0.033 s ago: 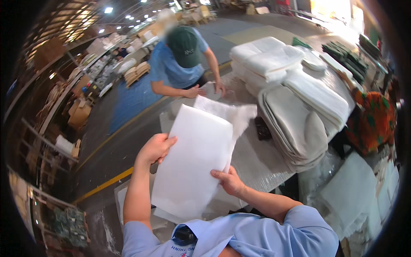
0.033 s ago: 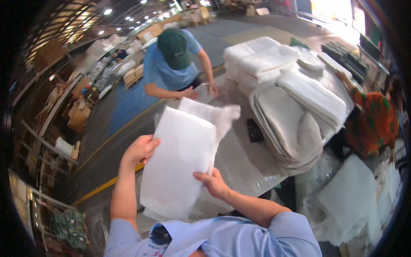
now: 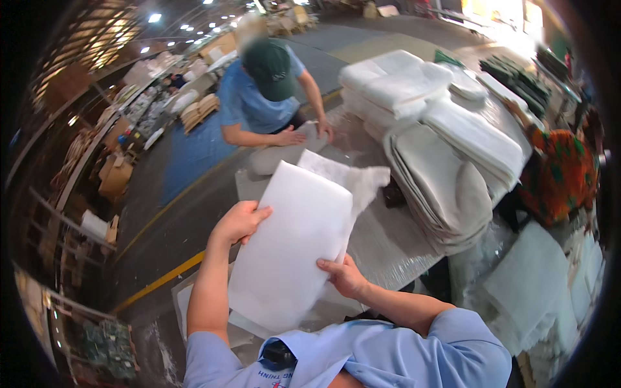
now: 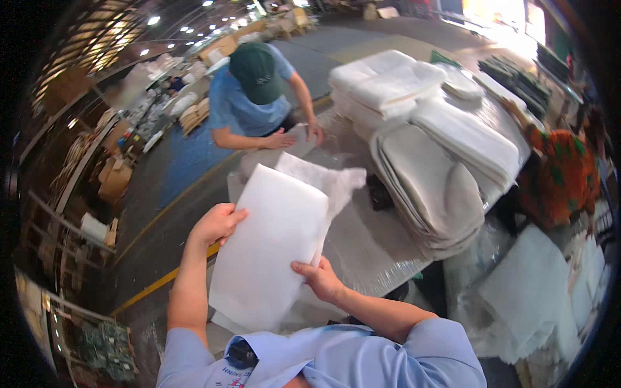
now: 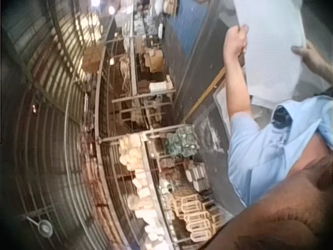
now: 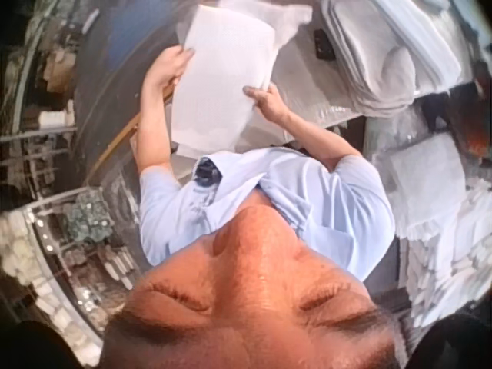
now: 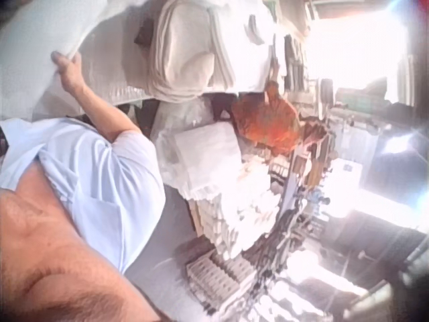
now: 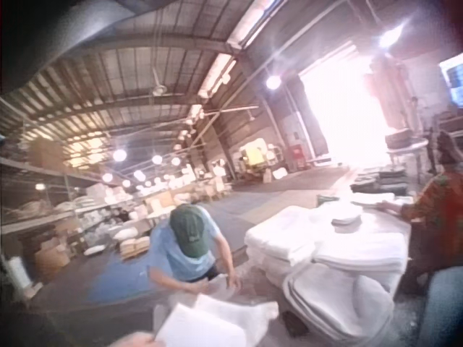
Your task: The person folds white fabric pieces on a table and stacks them. They handle each piece one at a time, smoothing and aligning edges before placing them into a growing stack. Coworkers are visible nearby also folding similar items.
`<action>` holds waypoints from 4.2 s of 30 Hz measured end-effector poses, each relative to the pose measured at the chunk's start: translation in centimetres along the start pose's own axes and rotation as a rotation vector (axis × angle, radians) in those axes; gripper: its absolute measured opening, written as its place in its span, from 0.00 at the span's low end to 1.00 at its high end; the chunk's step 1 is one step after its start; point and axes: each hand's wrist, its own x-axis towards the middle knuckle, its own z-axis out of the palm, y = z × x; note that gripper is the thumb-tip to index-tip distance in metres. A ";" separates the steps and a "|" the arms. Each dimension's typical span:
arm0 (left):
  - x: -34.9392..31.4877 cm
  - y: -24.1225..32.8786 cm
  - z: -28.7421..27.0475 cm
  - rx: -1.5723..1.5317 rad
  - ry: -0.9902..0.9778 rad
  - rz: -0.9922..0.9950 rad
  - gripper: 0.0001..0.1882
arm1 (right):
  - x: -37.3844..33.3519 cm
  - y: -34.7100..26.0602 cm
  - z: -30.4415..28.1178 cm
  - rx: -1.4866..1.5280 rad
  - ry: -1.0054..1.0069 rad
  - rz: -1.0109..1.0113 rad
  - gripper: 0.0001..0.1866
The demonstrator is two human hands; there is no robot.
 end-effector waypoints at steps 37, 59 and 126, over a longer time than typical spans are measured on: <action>12.2 -7.1 35.2 0.649 0.036 0.761 0.40 | 4.1 -6.3 -22.6 -1.409 0.652 0.096 0.18; 14.5 -6.2 33.9 0.143 0.188 0.564 0.18 | 0.6 2.2 -15.6 -1.969 0.391 -0.257 0.24; 19.5 -9.5 31.9 0.075 0.193 0.751 0.09 | -1.3 6.0 -22.1 -1.874 0.949 -0.250 0.36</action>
